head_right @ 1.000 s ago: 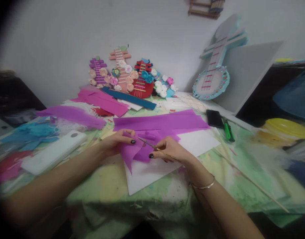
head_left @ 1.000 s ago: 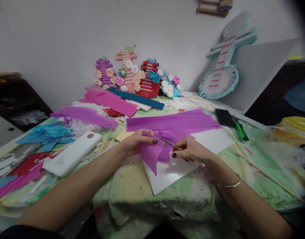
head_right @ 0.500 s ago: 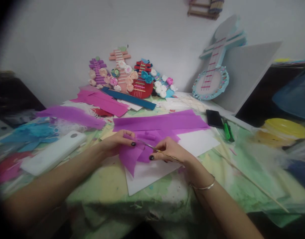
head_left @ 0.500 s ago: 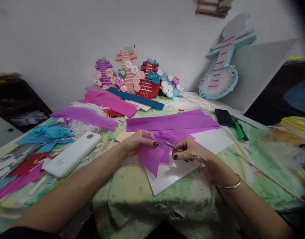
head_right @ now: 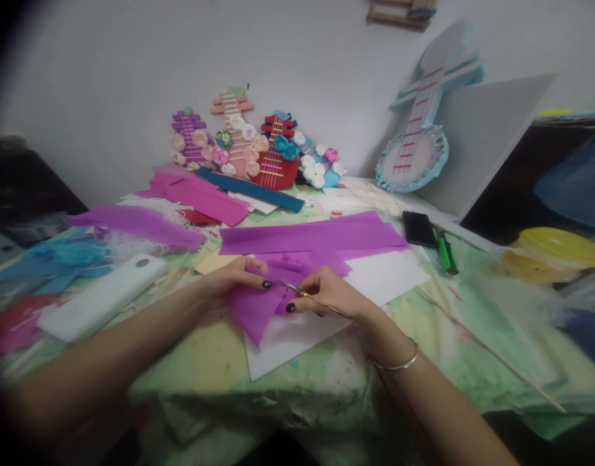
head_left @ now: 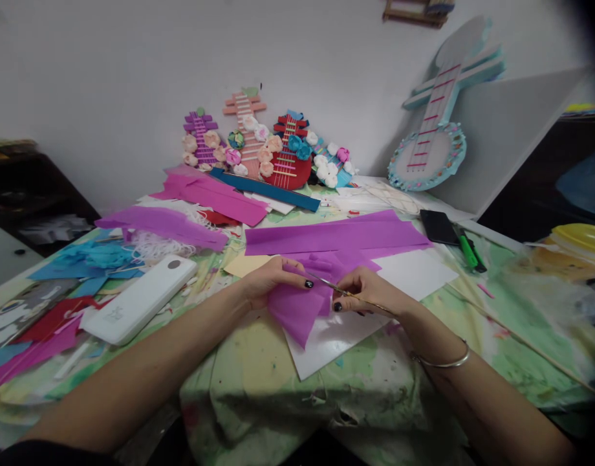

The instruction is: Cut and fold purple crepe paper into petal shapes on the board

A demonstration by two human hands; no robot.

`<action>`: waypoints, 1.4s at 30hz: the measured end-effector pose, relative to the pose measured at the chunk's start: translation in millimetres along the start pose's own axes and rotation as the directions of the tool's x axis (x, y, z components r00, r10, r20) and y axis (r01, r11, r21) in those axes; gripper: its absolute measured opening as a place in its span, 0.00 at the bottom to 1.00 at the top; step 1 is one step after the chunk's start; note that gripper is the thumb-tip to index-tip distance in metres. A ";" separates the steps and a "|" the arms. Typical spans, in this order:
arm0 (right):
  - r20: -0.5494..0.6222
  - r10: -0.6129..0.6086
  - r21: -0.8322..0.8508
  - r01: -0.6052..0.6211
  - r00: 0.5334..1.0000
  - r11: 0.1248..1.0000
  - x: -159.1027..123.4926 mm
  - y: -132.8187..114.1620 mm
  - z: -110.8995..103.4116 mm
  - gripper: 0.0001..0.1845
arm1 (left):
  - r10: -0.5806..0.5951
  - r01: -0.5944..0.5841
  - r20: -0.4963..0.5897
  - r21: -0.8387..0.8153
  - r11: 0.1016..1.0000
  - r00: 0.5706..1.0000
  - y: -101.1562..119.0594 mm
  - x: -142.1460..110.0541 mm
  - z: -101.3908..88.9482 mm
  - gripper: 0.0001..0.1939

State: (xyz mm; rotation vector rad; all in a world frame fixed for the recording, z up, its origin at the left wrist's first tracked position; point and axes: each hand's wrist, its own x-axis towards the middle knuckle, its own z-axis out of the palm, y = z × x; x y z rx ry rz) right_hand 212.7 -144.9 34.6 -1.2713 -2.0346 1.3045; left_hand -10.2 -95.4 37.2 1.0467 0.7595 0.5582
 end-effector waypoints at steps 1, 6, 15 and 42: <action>0.000 0.003 -0.001 -0.003 1.000 1.000 0.1 0.1 0.1 0.22 | 0.002 -0.002 0.003 -0.001 1.000 1.000 -0.2 0.2 -0.1 0.09; -0.009 0.012 -0.006 -0.012 1.000 1.000 0.3 1.9 -0.3 0.20 | 0.010 -0.010 0.012 -0.001 1.000 1.000 -1.6 1.2 -1.4 0.08; -0.022 0.021 0.010 -0.020 1.000 1.000 1.2 1.3 1.8 0.20 | -0.012 0.012 -0.003 -0.025 1.000 1.000 -3.4 -0.3 2.1 0.07; -0.037 0.029 -0.005 -0.029 0.999 1.000 3.6 6.1 2.8 0.18 | -0.031 0.030 -0.027 -0.016 0.999 0.999 -4.7 -1.5 5.0 0.07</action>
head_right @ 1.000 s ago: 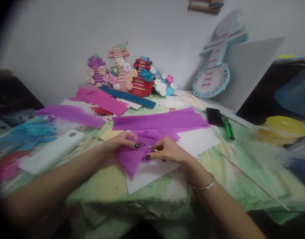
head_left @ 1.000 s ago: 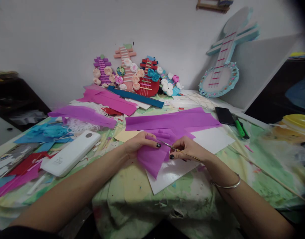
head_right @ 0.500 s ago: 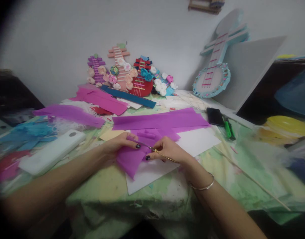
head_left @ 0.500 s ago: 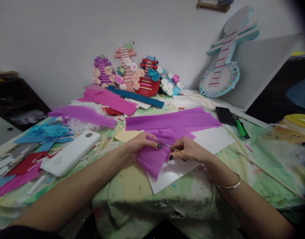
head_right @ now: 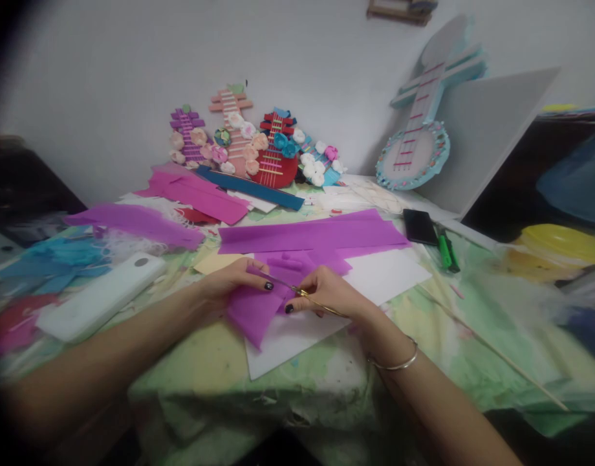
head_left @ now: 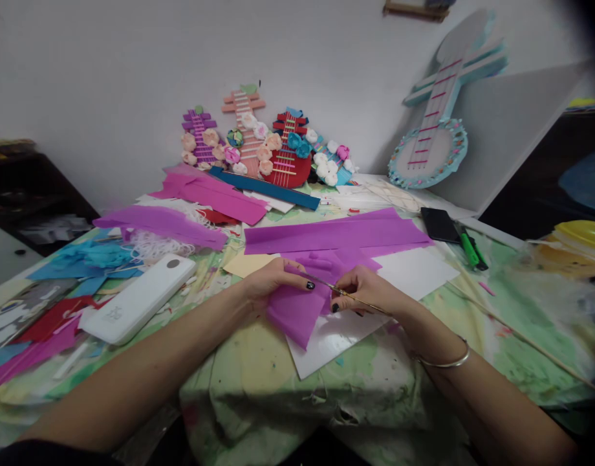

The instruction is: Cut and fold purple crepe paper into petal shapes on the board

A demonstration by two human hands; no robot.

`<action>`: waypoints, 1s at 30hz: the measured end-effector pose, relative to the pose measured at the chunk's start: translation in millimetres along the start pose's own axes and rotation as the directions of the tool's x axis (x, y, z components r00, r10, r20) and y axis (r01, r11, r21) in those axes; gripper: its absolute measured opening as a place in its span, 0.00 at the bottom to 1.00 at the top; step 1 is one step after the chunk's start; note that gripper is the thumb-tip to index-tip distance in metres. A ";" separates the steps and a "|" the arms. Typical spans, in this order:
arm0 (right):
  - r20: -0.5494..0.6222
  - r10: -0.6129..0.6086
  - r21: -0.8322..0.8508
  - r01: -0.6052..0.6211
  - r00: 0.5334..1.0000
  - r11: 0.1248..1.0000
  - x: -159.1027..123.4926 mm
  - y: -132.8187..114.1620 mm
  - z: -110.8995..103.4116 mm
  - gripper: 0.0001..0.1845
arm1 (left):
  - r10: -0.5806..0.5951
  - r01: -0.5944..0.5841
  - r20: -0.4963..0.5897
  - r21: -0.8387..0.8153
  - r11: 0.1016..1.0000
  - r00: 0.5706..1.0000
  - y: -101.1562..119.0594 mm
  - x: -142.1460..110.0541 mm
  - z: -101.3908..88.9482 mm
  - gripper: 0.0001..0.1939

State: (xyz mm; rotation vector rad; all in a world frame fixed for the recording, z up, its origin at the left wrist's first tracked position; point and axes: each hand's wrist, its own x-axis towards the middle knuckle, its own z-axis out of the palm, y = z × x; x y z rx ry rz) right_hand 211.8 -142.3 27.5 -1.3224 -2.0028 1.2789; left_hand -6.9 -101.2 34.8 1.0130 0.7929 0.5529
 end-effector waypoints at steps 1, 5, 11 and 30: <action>0.001 0.003 0.002 -0.003 1.000 1.000 0.0 0.1 0.1 0.19 | -0.002 0.002 0.000 -0.004 1.000 1.000 0.2 -0.4 0.3 0.07; 0.016 0.007 0.011 -0.007 1.000 1.000 0.5 0.9 0.3 0.20 | 0.011 -0.011 0.005 -0.020 1.000 1.000 0.2 -0.8 0.2 0.07; 0.008 0.025 0.025 -0.025 1.000 0.999 0.3 0.5 0.8 0.20 | 0.006 -0.006 0.002 -0.018 1.000 1.000 0.3 -0.3 0.0 0.07; -0.213 0.078 0.157 -0.044 0.974 0.987 3.2 4.2 6.4 0.18 | 0.050 -0.050 0.006 0.120 0.991 0.999 -0.1 2.3 0.0 0.11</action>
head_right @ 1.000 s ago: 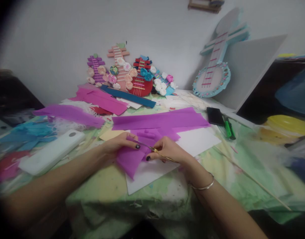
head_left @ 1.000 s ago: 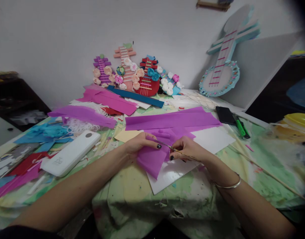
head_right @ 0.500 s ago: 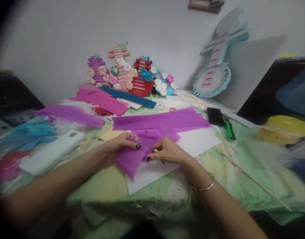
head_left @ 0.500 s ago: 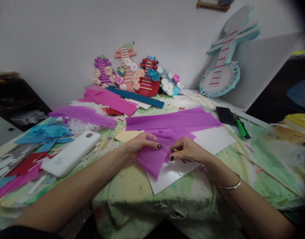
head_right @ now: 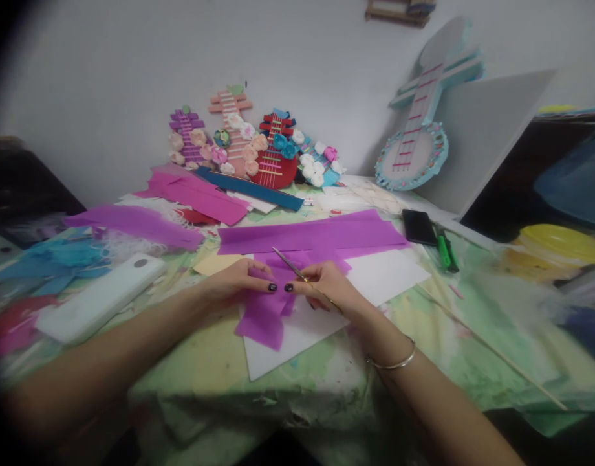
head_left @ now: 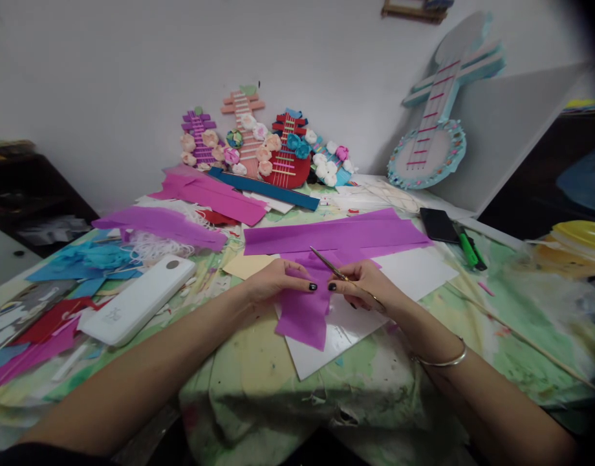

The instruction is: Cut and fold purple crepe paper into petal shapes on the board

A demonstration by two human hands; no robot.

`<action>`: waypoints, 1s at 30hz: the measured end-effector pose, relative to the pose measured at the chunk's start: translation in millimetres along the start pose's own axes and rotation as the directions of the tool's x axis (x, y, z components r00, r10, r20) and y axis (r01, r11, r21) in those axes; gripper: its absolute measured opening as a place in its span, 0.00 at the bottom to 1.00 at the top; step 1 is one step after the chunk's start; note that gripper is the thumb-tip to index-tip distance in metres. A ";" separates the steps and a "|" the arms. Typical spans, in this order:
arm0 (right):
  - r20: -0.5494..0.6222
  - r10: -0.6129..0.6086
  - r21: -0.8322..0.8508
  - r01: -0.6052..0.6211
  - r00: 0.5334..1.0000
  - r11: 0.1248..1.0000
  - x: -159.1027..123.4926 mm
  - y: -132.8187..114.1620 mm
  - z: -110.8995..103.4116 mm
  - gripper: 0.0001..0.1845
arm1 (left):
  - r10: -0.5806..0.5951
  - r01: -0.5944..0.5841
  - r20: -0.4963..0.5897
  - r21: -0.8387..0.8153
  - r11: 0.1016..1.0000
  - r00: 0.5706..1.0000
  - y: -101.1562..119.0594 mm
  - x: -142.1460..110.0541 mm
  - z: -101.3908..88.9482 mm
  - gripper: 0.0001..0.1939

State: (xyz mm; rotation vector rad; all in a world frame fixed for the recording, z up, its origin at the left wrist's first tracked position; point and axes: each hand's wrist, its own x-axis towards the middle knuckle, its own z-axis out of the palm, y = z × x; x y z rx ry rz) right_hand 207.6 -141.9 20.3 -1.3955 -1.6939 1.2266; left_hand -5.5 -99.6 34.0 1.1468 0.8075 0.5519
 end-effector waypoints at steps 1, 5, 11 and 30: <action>0.000 0.006 0.023 -0.006 1.000 1.000 0.1 -1.1 2.0 0.16 | 0.002 -0.002 -0.009 0.011 1.000 1.000 -0.5 -0.1 0.4 0.12; -0.024 0.023 0.057 -0.022 0.999 0.998 0.3 -4.2 6.6 0.08 | 0.004 -0.005 -0.014 -0.037 0.999 1.000 -4.6 1.0 0.4 0.14; -0.067 0.019 0.068 -0.014 0.998 0.998 -0.2 -6.7 4.9 0.08 | 0.048 -0.053 -0.042 -0.112 0.992 0.998 -6.7 8.0 -5.8 0.13; -0.038 -0.026 0.092 0.029 0.999 0.995 0.5 -4.4 10.5 0.06 | 0.111 -0.113 -0.048 -0.025 0.993 0.993 -3.8 7.5 -7.6 0.12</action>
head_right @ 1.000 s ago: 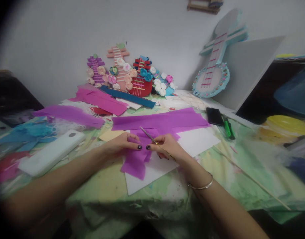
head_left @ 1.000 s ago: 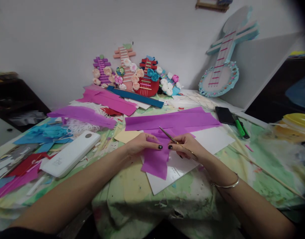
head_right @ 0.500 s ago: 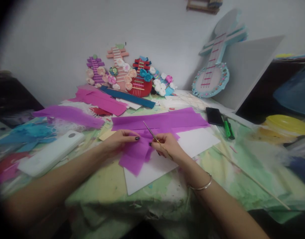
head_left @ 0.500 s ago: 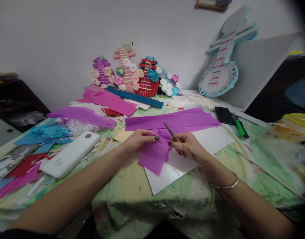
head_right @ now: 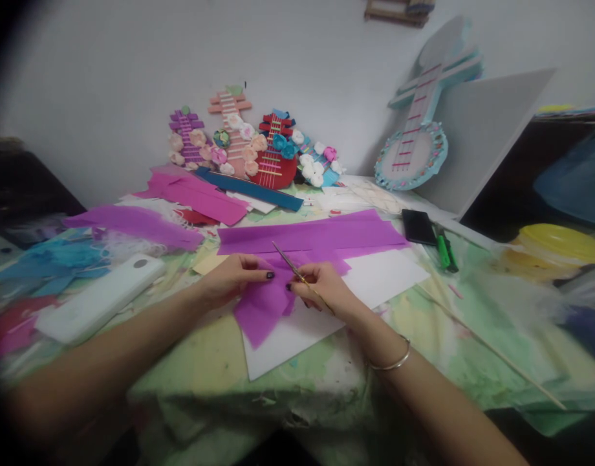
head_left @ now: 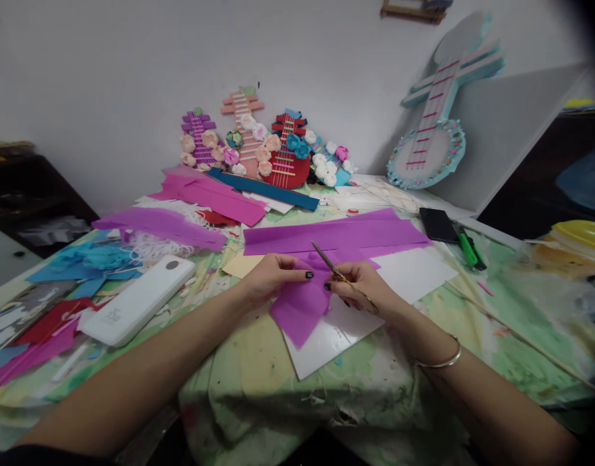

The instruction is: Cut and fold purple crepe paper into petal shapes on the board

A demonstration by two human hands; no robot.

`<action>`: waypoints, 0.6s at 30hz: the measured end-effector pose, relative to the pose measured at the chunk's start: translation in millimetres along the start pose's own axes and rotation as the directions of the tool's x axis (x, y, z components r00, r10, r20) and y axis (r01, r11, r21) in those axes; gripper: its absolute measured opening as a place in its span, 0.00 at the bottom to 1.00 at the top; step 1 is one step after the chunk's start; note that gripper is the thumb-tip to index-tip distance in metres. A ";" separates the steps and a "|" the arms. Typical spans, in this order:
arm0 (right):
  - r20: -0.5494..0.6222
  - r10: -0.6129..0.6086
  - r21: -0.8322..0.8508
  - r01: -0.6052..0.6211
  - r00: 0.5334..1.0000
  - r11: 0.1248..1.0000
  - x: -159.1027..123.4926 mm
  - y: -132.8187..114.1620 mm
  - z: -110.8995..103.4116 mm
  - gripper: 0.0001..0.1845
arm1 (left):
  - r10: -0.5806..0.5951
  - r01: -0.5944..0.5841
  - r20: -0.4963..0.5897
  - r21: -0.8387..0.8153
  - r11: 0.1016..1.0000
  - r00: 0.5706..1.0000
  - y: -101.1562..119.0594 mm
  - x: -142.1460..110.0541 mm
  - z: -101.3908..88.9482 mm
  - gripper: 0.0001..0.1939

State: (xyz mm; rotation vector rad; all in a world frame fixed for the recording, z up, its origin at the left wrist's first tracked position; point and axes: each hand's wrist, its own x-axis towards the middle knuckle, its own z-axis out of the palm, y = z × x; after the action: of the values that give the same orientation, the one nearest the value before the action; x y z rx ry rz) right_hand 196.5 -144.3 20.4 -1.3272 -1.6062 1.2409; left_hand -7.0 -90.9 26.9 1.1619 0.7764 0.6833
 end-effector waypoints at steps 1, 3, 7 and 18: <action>-0.003 0.003 0.002 -0.003 1.000 1.000 0.2 0.2 0.1 0.06 | 0.000 0.000 -0.001 -0.013 1.000 1.000 -0.1 0.4 -0.6 0.12; -0.023 0.010 0.010 -0.010 1.000 1.000 0.3 -0.4 0.0 0.08 | 0.008 -0.009 -0.005 -0.034 0.999 1.000 -0.3 1.2 -2.1 0.11; -0.091 -0.036 0.039 0.040 0.995 0.998 -1.8 -4.7 -2.0 0.16 | 0.025 -0.026 -0.015 -0.066 0.997 1.000 1.1 1.5 -4.1 0.10; 0.167 -0.074 -0.023 0.079 0.983 0.997 -4.5 0.1 -11.8 0.20 | 0.012 -0.010 0.015 -0.133 0.991 1.000 8.9 -3.2 -0.5 0.12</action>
State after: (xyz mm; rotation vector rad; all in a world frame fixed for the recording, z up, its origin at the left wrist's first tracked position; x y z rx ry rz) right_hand 208.5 -145.8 24.0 -1.1943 -1.7804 1.3141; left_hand -9.9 -90.9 35.9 1.0502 0.7013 0.7236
